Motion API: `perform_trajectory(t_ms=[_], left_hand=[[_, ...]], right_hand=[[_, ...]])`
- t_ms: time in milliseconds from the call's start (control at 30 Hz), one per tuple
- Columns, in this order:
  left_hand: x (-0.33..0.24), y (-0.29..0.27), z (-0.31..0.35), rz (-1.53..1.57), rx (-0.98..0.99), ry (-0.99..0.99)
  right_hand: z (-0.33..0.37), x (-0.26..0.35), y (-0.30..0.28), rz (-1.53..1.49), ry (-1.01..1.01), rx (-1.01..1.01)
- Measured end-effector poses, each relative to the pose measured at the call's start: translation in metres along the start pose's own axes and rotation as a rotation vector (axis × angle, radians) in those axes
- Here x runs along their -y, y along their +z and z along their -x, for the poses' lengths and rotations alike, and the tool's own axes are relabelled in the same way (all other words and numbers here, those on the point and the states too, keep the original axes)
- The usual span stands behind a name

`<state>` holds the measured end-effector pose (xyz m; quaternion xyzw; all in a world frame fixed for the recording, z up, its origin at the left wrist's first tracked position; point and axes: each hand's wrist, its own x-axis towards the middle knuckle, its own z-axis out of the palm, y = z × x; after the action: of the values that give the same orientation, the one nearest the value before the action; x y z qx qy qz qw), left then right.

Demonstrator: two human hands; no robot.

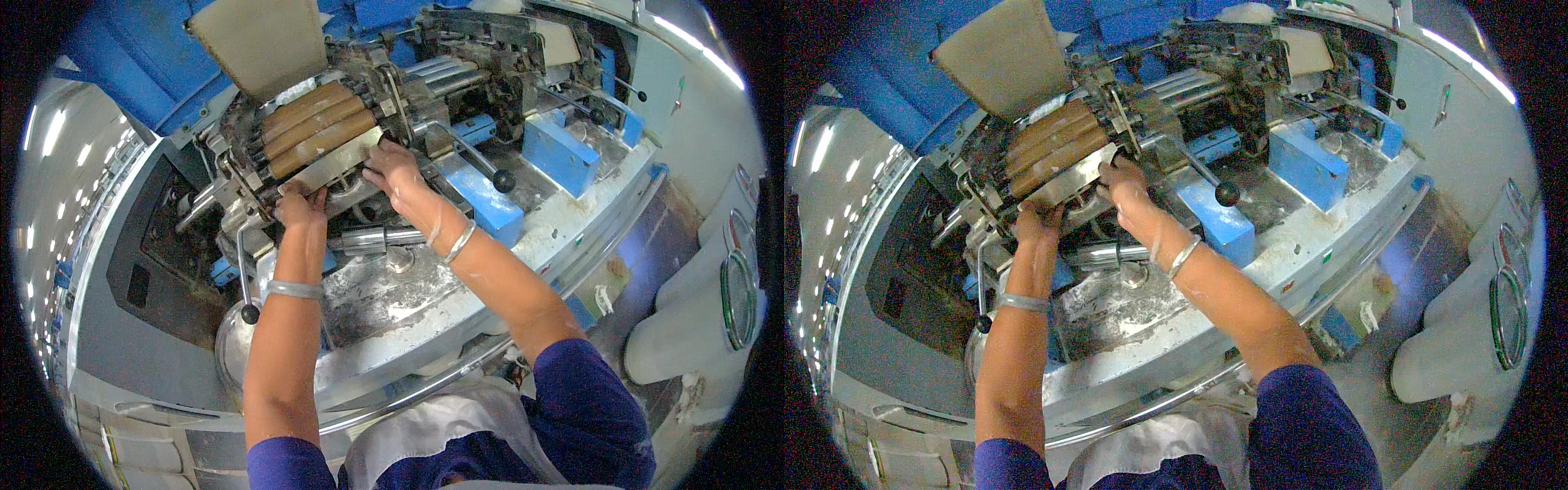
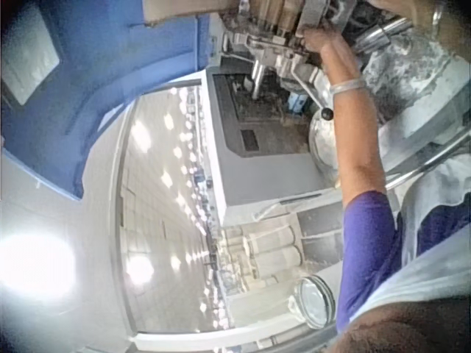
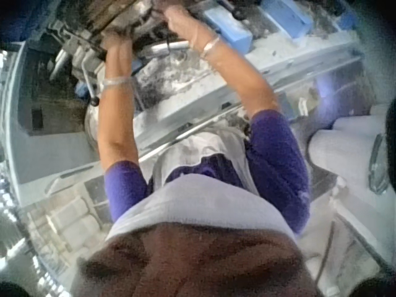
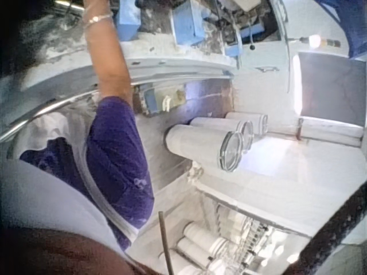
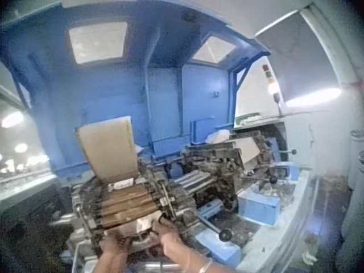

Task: The person threads white yarn through a textile machine, adjusts rollers and guides, and pulls the yarn from a large spool to feed it into the machine. The person then walks away from the machine while holding the yarn.

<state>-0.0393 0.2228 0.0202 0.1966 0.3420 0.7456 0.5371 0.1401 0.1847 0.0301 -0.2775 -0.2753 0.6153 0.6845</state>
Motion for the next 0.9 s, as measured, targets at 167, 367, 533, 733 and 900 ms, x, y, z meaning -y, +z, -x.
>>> perform_trajectory(t_ms=[167, 367, 533, 733, 900], left_hand=[[-0.005, -0.001, 0.008, -0.023, -0.048, -0.028], [-0.012, 0.004, 0.015, -0.030, 0.020, -0.103], [-0.006, 0.004, 0.021, 0.070, -0.013, -0.076], [-0.005, 0.007, 0.026, -0.046, -0.094, 0.004], [-0.003, 0.004, 0.022, 0.100, -0.008, -0.044]], right_hand=[[-0.036, -0.011, 0.007, -0.520, 0.209, -0.029], [-0.047, -0.014, 0.004, -0.682, 0.227, 0.062], [-0.051, -0.016, 0.000, -0.541, 0.165, 0.022], [-0.051, -0.013, 0.004, -0.295, 0.085, -0.003], [-0.044, -0.014, 0.003, -0.486, 0.101, 0.072]])
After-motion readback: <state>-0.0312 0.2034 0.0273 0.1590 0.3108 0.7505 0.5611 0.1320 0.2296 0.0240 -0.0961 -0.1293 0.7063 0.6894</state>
